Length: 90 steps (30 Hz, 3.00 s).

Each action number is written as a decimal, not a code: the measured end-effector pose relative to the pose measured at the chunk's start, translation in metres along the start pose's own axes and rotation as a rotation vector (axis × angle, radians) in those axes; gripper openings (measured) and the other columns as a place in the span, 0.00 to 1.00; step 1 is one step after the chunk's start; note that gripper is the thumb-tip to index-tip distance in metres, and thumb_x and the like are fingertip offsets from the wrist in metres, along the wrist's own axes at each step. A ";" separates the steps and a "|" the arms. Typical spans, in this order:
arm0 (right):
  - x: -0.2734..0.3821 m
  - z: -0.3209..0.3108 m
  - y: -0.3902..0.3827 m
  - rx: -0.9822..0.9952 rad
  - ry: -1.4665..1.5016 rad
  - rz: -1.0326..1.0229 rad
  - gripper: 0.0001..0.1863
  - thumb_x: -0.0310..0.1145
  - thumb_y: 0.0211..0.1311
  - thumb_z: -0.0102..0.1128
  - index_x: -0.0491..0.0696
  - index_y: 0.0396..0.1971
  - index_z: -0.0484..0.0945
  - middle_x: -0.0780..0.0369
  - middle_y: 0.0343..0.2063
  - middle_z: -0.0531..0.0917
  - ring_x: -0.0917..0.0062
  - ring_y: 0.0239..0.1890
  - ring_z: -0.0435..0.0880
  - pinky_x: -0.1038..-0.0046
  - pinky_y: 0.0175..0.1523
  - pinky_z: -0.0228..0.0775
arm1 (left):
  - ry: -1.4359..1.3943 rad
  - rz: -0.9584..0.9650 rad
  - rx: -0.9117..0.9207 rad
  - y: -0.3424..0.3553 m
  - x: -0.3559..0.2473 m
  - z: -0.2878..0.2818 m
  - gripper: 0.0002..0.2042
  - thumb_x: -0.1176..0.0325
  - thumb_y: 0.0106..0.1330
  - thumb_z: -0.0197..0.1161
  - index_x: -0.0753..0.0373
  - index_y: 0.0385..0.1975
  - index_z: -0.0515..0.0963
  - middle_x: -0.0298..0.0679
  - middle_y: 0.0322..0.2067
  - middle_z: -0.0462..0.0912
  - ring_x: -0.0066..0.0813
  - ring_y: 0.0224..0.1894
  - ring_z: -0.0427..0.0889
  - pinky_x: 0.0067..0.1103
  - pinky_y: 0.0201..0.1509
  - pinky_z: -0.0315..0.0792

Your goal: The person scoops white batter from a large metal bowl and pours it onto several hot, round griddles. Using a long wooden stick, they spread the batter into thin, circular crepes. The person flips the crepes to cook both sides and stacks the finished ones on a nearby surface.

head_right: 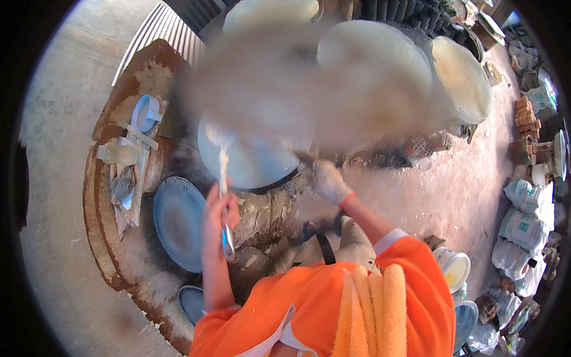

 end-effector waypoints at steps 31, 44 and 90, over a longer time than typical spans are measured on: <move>0.032 0.036 -0.057 0.112 0.228 0.577 0.24 0.45 0.63 0.44 0.55 0.58 0.62 0.61 0.20 0.75 0.79 0.20 0.74 0.78 0.23 0.67 | -1.645 -0.266 0.694 -0.077 0.016 -0.051 0.21 0.70 0.69 0.38 0.82 0.54 0.51 0.33 0.20 0.59 0.15 0.08 0.58 0.16 0.10 0.55; 0.039 0.255 -0.048 0.584 0.130 0.412 0.24 0.50 0.63 0.40 0.56 0.56 0.64 0.50 0.39 0.77 0.57 0.41 0.76 0.62 0.44 0.67 | -0.236 0.228 -0.503 -0.079 0.041 -0.261 0.11 0.63 0.69 0.43 0.62 0.40 0.68 0.33 0.19 0.66 0.17 0.10 0.60 0.16 0.13 0.60; 0.116 0.380 0.030 0.872 -0.561 -0.309 0.21 0.45 0.61 0.43 0.55 0.54 0.66 0.55 0.37 0.80 0.61 0.40 0.80 0.60 0.41 0.73 | -0.720 0.536 -0.619 -0.275 0.054 -0.260 0.13 0.65 0.69 0.43 0.66 0.46 0.67 0.31 0.19 0.65 0.12 0.09 0.57 0.12 0.11 0.55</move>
Point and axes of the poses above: each hand's wrist, its own y-axis towards the middle knuckle, its own z-axis out of the palm, x = y × z, the point moved 8 cm from there along y, towards the middle knuckle
